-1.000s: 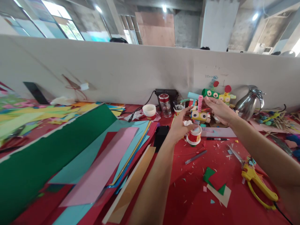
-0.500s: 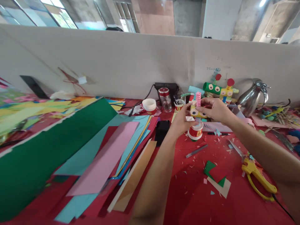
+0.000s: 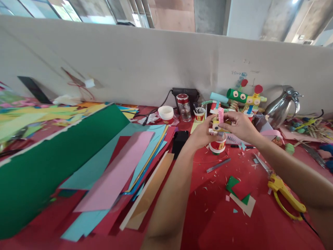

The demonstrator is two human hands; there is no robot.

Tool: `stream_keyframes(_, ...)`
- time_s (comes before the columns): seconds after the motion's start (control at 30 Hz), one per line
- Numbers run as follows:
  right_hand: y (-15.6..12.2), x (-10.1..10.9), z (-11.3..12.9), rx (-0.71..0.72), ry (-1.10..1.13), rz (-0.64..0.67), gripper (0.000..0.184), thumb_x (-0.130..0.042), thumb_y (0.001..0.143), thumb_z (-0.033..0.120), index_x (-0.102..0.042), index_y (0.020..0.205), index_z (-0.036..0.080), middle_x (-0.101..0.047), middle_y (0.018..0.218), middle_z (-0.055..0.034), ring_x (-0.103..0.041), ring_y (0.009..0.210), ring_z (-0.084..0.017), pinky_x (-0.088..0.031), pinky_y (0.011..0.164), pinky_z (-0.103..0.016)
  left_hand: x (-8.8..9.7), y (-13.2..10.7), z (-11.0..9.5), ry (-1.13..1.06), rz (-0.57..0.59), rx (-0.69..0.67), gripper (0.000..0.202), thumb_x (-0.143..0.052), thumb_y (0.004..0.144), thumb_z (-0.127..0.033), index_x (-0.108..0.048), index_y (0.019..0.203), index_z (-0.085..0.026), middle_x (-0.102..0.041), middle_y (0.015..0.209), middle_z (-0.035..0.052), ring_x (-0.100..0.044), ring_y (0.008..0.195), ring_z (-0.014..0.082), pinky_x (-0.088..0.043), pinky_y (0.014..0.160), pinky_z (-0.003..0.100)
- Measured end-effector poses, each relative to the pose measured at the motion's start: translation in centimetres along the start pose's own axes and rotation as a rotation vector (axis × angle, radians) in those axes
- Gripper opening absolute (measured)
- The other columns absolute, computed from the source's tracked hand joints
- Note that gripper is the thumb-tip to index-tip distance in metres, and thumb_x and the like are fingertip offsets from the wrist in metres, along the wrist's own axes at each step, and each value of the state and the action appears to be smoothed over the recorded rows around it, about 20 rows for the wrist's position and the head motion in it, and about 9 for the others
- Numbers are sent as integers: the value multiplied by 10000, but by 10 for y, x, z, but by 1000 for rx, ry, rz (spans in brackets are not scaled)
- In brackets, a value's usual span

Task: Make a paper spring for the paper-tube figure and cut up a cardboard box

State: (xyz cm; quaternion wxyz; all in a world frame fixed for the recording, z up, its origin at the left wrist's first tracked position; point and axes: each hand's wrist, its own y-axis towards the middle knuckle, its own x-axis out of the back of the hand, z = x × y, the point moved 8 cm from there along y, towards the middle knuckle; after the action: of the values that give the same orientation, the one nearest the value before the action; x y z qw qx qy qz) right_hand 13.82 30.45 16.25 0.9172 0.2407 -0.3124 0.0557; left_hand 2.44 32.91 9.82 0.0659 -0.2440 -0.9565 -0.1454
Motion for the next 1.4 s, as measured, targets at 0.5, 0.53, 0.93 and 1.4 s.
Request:
stream_keyframes(0.5,3,11,5,-142,287,-7,339,-715,763,513,-635,829,191,-649,816,-5,-582,757,-134,-485,663,-289,3,-1,-24,60,-41,-111,705,-775,638,-161,-519,1294,-201,-646,1232,120,-602,1150,279,-469,983,464)
stream_keyframes(0.53,3,11,4,-163,311,-6,349,-711,765,526,-624,818,193,-634,794,3,-571,735,-125,-474,634,-277,3,-1,-24,59,-51,-112,709,-775,638,-160,-517,1297,-198,-646,1230,122,-608,1138,276,-468,984,462)
stream_keyframes(0.93,5,2,-29,-374,644,-8,439,-712,736,613,-540,788,212,-529,646,54,-509,546,-97,-433,494,-251,9,2,-12,57,-127,-52,785,-796,628,-173,-495,1351,-216,-646,1229,114,-615,1115,272,-459,987,485)
stream_keyframes(1.4,5,3,-34,-370,690,-59,477,-735,688,635,-549,771,204,-556,691,40,-529,592,-107,-465,538,-263,7,1,-14,57,-122,-9,883,-788,618,-128,-422,1416,-225,-607,1300,127,-614,1117,277,-471,982,504)
